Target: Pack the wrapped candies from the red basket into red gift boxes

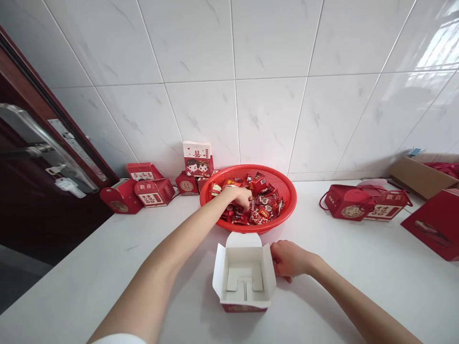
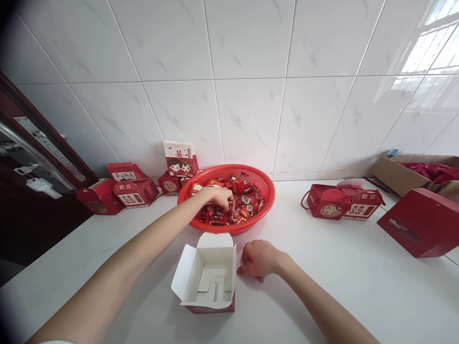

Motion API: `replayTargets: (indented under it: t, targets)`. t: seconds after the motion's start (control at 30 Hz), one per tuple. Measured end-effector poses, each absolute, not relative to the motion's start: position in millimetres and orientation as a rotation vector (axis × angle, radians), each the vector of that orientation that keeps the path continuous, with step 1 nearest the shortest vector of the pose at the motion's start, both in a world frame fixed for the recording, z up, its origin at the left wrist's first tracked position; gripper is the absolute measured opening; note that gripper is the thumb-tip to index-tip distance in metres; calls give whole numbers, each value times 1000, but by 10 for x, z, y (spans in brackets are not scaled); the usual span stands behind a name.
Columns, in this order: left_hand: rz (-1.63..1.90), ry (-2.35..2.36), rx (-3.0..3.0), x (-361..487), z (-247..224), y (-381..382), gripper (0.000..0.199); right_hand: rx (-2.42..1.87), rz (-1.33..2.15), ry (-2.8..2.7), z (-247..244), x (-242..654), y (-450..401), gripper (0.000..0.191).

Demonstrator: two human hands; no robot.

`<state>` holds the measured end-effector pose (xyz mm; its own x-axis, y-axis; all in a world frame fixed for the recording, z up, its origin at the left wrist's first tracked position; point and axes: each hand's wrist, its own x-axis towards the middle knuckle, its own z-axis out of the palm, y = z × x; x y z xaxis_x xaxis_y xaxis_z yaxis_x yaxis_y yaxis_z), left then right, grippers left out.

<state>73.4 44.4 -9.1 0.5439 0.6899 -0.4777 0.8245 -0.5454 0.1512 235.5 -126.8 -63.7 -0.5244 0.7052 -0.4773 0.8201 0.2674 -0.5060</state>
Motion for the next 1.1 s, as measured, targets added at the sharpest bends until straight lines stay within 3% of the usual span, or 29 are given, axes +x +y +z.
replayTargets:
  t: [0.17,0.4,0.5,0.7,0.87,1.03,1.1]
  targets:
    - [-482,1282,2357,656,-58,489,16,1445,-1113,2392,-644,2363,-1271,36]
    - [-465,1327,2337,458,-49,534,52,1446,-1105,2369,-637,2358,-1259,36]
    - [-484,1272,2317,438,-82,518,59,1454,-1119,2368,-643,2361,-1254,35]
    - [-427,1152,2255,458,-145,497,48,1474,-1117,2360,-630,2352,-1270,36]
    - [-152,1097,2246,378,-119,512,37,1465,-1182,2370,-669,2373,-1250,37]
    - [189,1077,2218,265,-99,465,41,1305,-1538,2465,-462,2613,-1205,16]
    - [303,1049,2157,232,-104,440,44,1360,-1687,2588,-268,2710,-1166,21]
